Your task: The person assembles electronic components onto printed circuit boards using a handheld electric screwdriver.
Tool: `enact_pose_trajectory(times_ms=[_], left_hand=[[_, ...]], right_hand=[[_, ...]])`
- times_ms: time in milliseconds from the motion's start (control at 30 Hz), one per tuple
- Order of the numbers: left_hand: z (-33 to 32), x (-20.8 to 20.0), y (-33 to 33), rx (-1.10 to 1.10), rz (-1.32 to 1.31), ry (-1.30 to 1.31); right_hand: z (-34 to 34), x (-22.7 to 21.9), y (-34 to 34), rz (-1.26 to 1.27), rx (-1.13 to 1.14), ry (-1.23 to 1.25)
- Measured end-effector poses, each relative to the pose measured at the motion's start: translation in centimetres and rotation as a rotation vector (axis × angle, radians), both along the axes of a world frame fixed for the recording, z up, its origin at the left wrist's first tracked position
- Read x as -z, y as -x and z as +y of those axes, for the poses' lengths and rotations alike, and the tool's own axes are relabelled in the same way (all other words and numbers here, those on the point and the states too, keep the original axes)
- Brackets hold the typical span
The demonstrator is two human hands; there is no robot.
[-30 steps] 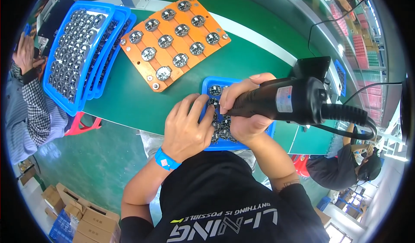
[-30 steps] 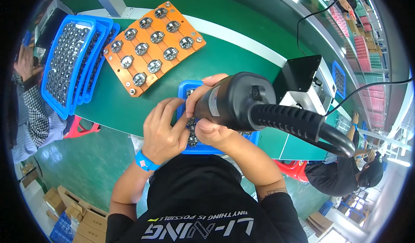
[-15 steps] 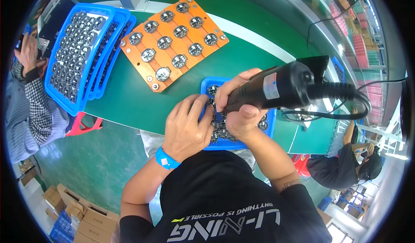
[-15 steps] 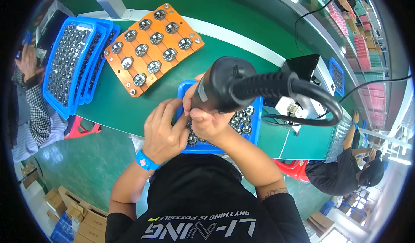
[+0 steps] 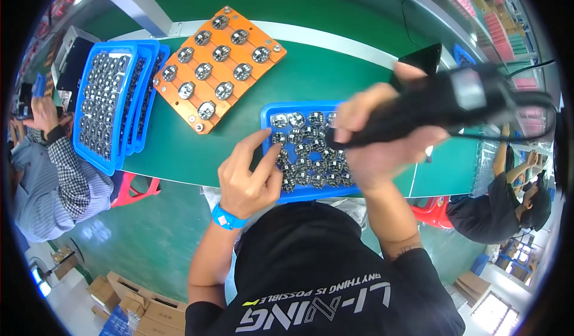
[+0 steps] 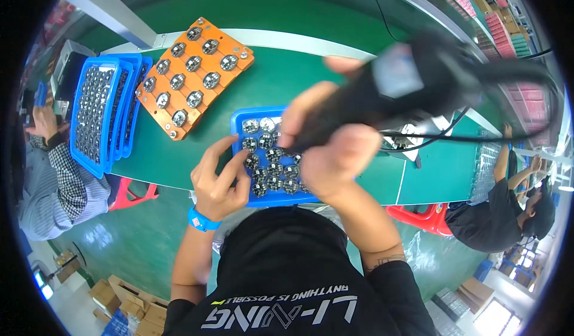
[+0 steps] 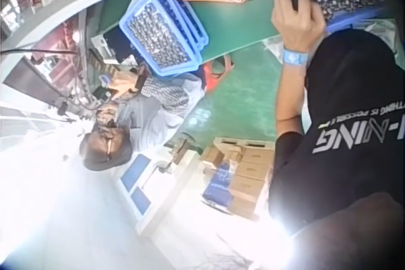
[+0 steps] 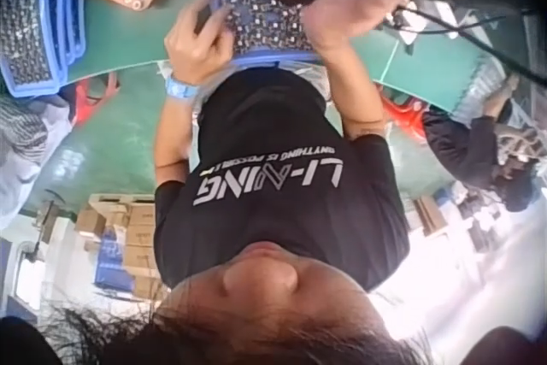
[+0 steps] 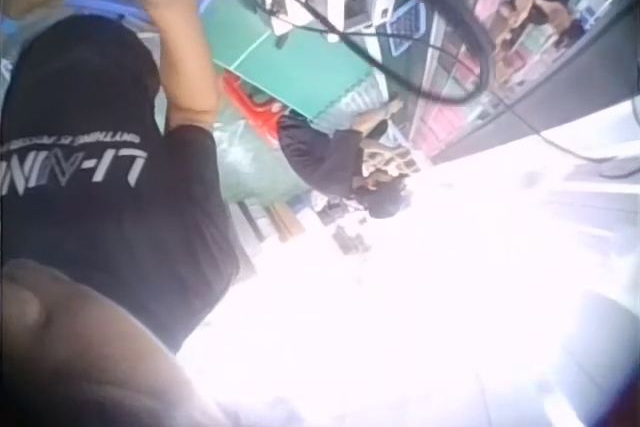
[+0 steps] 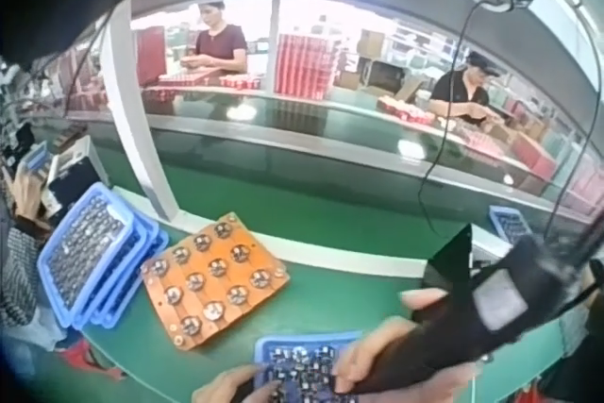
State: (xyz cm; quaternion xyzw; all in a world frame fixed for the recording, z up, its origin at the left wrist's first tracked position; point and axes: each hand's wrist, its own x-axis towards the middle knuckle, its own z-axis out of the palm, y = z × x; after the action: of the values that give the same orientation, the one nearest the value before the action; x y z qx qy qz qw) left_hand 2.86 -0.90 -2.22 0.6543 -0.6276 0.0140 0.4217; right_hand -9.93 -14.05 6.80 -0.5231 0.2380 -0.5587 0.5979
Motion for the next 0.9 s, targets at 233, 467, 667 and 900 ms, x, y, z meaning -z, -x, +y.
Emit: enact_pose_trajectory(times_ms=[233, 467, 667, 900], left_hand=[[-1.1, -1.4, -0.3, 0.071, 0.328, -0.084], [-3.0, -1.5, 0.0, 0.104, 0.335, -0.208], [-3.3, -1.0, 0.0, 0.128, 0.323, -0.184], [-3.1, -0.7, -0.1, 0.100, 0.348, -0.182]], right_hand=[[-3.3, -2.9, 9.7, -0.036, 0.366, 0.245], [-6.0, -1.9, 13.4, -0.007, 0.593, 0.216], [-5.8, -0.3, 13.7, 0.065, 0.553, 0.217], [-5.1, 0.0, 13.5, 0.059, 0.491, 0.167]])
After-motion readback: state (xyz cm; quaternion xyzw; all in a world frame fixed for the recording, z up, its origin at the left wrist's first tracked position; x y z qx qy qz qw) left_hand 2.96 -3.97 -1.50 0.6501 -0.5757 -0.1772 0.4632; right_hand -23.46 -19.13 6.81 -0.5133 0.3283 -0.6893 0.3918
